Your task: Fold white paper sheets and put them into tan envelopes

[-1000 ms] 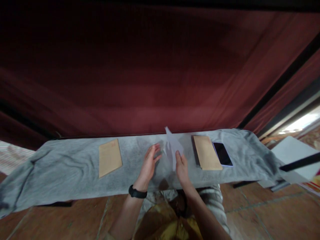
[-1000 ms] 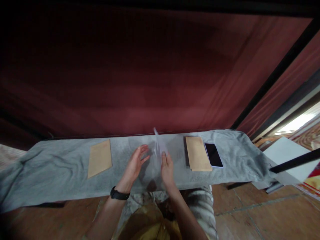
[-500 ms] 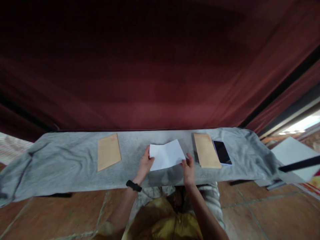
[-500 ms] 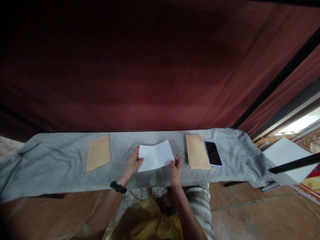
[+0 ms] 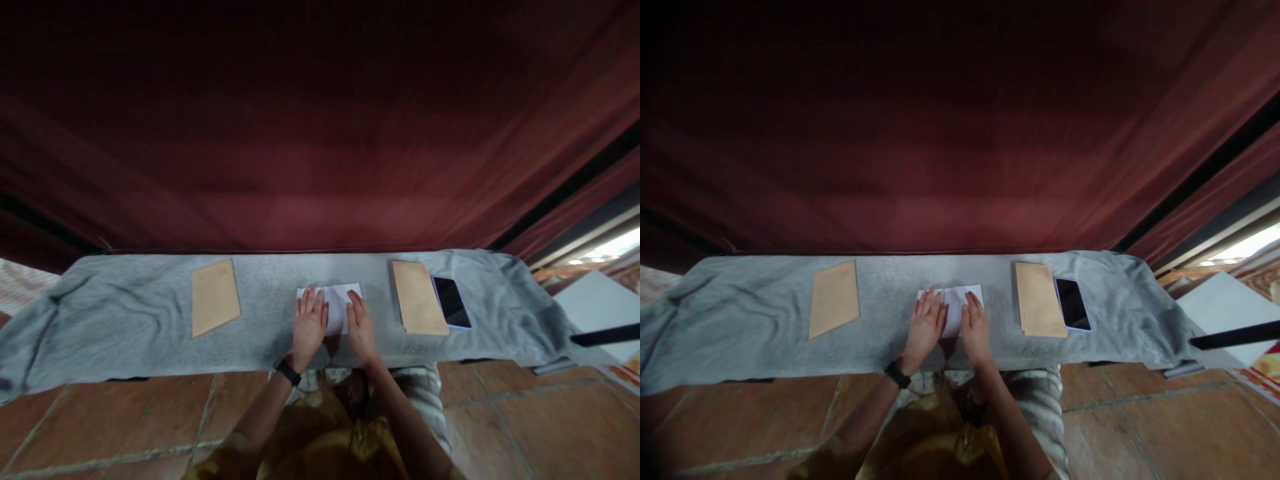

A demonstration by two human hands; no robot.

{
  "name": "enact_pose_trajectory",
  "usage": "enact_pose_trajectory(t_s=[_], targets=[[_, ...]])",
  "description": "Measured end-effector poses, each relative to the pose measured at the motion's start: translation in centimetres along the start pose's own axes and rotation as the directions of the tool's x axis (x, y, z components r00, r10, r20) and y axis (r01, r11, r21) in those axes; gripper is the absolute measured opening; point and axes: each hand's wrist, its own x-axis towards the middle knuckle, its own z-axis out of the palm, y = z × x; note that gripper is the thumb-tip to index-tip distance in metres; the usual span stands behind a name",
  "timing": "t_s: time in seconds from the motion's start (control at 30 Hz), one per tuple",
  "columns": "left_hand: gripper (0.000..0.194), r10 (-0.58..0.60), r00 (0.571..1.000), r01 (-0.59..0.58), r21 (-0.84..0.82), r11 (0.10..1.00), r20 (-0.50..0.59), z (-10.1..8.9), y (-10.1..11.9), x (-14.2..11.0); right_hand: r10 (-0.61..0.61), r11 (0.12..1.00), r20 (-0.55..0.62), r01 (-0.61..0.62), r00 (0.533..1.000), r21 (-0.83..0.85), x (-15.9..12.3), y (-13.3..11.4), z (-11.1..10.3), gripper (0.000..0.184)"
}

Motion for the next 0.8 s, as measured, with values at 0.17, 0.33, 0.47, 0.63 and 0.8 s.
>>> enact_pose_trajectory(t_s=[0.17, 0.33, 0.47, 0.63, 0.8], targets=[[0.055, 0.100, 0.985, -0.110, 0.061, 0.992, 0.142, 2.3, 0.7, 1.0, -0.145, 0.916, 0.267, 0.231, 0.953, -0.327, 2.1, 0.0, 3.8, 0.047], [0.055, 0.109, 0.989, -0.117, 0.084, 0.990, 0.102, 2.4, -0.8, 0.8, -0.149, 0.778, 0.329, 0.316, 0.932, -0.543, 2.3, 1.3, 3.7, 0.048], [0.057, -0.001, 0.998, -0.005, 0.101, 0.995, 0.059, 2.0, -1.6, 0.5, -0.097, 0.750, 0.282, 0.257, 0.954, -0.609, 2.2, 1.8, 3.3, 0.052], [0.060, -0.070, 0.997, 0.068, 0.075, 0.995, 0.028, 1.3, -3.0, 0.0, -0.095, 0.767, 0.205, 0.203, 0.974, -0.609, 1.9, 2.7, 2.2, 0.056], [0.060, -0.131, 0.991, 0.130, 0.034, 0.991, 0.012, 0.5, -4.2, -0.7, -0.102, 0.806, 0.147, 0.169, 0.984, -0.568, 1.3, 4.1, 0.5, 0.059]])
